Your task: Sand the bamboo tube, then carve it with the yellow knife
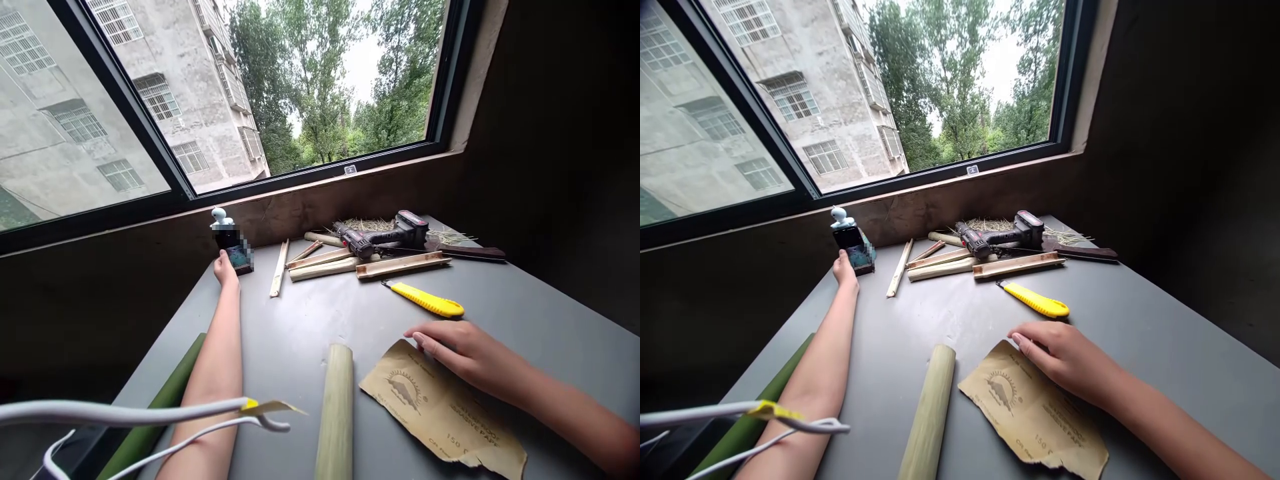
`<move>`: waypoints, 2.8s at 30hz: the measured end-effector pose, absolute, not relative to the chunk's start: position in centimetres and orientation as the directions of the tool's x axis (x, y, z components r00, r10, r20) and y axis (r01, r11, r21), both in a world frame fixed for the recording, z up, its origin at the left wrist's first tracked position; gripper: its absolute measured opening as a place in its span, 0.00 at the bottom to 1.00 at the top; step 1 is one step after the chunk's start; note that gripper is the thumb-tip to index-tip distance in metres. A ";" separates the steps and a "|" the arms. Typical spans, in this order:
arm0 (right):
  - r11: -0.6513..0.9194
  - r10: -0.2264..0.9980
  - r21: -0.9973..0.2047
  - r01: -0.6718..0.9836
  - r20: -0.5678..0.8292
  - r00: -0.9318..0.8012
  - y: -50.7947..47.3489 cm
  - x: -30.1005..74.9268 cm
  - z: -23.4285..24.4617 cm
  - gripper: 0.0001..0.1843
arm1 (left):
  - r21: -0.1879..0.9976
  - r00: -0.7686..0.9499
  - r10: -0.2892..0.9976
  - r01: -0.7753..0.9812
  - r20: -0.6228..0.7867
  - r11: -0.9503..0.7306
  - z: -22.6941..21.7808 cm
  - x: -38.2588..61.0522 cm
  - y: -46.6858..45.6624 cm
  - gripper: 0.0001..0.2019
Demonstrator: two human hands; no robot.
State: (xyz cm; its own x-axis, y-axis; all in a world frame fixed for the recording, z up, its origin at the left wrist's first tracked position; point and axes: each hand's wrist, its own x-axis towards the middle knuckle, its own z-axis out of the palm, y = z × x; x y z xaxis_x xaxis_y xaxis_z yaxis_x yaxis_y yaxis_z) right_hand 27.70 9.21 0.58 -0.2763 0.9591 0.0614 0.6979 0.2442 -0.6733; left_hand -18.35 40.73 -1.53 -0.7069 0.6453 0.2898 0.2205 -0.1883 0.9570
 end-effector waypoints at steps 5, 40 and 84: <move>0.273 0.940 -0.628 0.729 0.015 -0.340 8.7 27.3 0.8 0.24 | 0.959 -0.673 0.683 0.196 0.284 -0.206 -1.5 -18.5 41.0 0.15; 0.399 0.876 -0.417 0.817 -0.089 -0.474 4.9 24.1 0.7 0.24 | 0.875 -0.701 0.580 0.133 0.416 -0.466 0.8 -16.0 38.2 0.16; 0.812 0.442 -0.542 0.216 0.331 -0.834 8.9 18.5 -0.6 0.20 | 0.310 0.958 -0.057 -0.147 0.282 -0.939 -2.9 -0.4 4.3 0.20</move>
State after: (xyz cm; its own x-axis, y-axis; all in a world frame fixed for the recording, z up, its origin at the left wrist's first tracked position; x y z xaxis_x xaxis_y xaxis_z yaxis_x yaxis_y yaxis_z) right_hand 18.46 8.92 -0.57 -0.8335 0.4424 0.3310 0.2158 0.8122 -0.5421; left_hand -0.45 4.32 -2.95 0.9578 -0.0573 0.2818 -0.1473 -0.9394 0.3096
